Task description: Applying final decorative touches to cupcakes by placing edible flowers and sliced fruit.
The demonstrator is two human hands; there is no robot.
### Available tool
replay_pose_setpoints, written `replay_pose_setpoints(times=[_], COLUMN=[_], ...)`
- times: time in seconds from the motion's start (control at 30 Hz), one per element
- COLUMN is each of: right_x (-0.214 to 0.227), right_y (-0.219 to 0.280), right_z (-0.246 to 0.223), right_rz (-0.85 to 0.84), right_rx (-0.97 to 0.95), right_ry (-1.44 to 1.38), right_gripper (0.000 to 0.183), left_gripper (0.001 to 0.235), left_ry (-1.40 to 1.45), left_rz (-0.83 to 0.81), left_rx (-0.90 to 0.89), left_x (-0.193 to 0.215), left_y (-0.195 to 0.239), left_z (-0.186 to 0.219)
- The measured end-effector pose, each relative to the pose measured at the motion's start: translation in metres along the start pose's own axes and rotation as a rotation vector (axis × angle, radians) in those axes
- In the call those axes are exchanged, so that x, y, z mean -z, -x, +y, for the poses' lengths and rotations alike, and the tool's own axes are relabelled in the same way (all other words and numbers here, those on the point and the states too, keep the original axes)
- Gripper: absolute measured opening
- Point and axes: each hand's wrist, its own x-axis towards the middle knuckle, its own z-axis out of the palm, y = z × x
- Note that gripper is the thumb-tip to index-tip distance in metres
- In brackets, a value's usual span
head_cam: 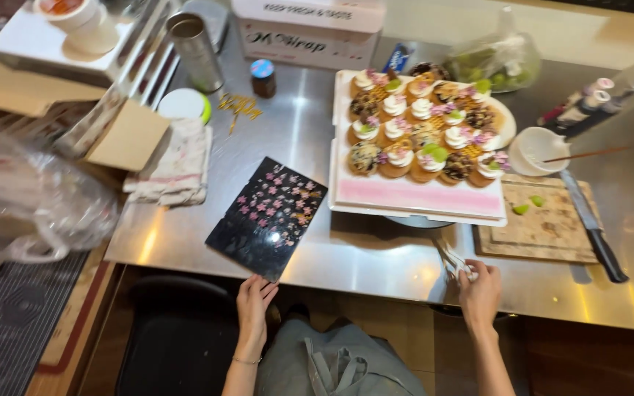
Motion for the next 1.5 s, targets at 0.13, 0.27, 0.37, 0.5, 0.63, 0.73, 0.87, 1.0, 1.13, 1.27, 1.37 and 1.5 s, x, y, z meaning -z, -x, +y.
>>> replay_pose_setpoints(times=[0.13,0.27,0.37,0.5,0.63,0.73,0.87,1.0,1.13,1.27,1.37,1.5], right_x=[0.022,0.011,-0.016,-0.059,-0.09,-0.099,-0.109,-0.111,-0.118,-0.116,-0.12,-0.118], right_y=[0.039,0.077,0.097,0.093,0.082,0.078,0.075,0.075,0.072,0.069,0.066,0.066], right_z=[-0.072,-0.176,-0.247,-0.29,-0.309,-0.315,-0.315,-0.323,-0.324,-0.328,-0.326,-0.324], right_rz=[-0.191,-0.504,-0.609,-0.571,-0.518,-0.493,-0.488,-0.5,-0.506,-0.51,-0.5,-0.49], right_rx=[-0.044,0.003,0.141,0.277,0.348,0.363,0.372,0.369,0.372,0.371,0.378,0.374], right_ry=[0.015,-0.201,-0.173,-0.016,0.046,0.119,0.142,0.128,0.129,0.121,0.105,0.046], right_gripper=[0.025,0.03,0.038,0.027,0.029,0.034,0.038,0.041,0.041,0.04,0.04,0.038], left_gripper=[0.043,0.043,0.047,0.049,0.052,0.054,0.051,0.05,0.049,0.049,0.051,0.052], left_ry=[-0.003,-0.131,-0.398,-0.495,-0.504,-0.496,-0.503,-0.496,-0.529,-0.533,-0.528,-0.532], left_rz=[-0.015,-0.085,-0.277,-0.259,-0.226,-0.235,-0.231,-0.242,-0.233,-0.225,-0.223,-0.215], left_rx=[-0.019,0.038,0.024,-0.02,-0.14,-0.133,-0.143,-0.157,-0.157,-0.164,-0.163,-0.169], left_x=[0.015,0.021,0.026,0.032,0.037,0.041,0.043,0.047,0.047,0.046,0.044,0.045], left_y=[-0.006,0.0,0.025,0.014,0.009,0.003,0.001,-0.007,-0.007,-0.004,-0.002,-0.004], left_z=[-0.021,-0.024,-0.001,0.001,0.013,0.012,0.009,-0.002,0.0,-0.001,-0.001,-0.004])
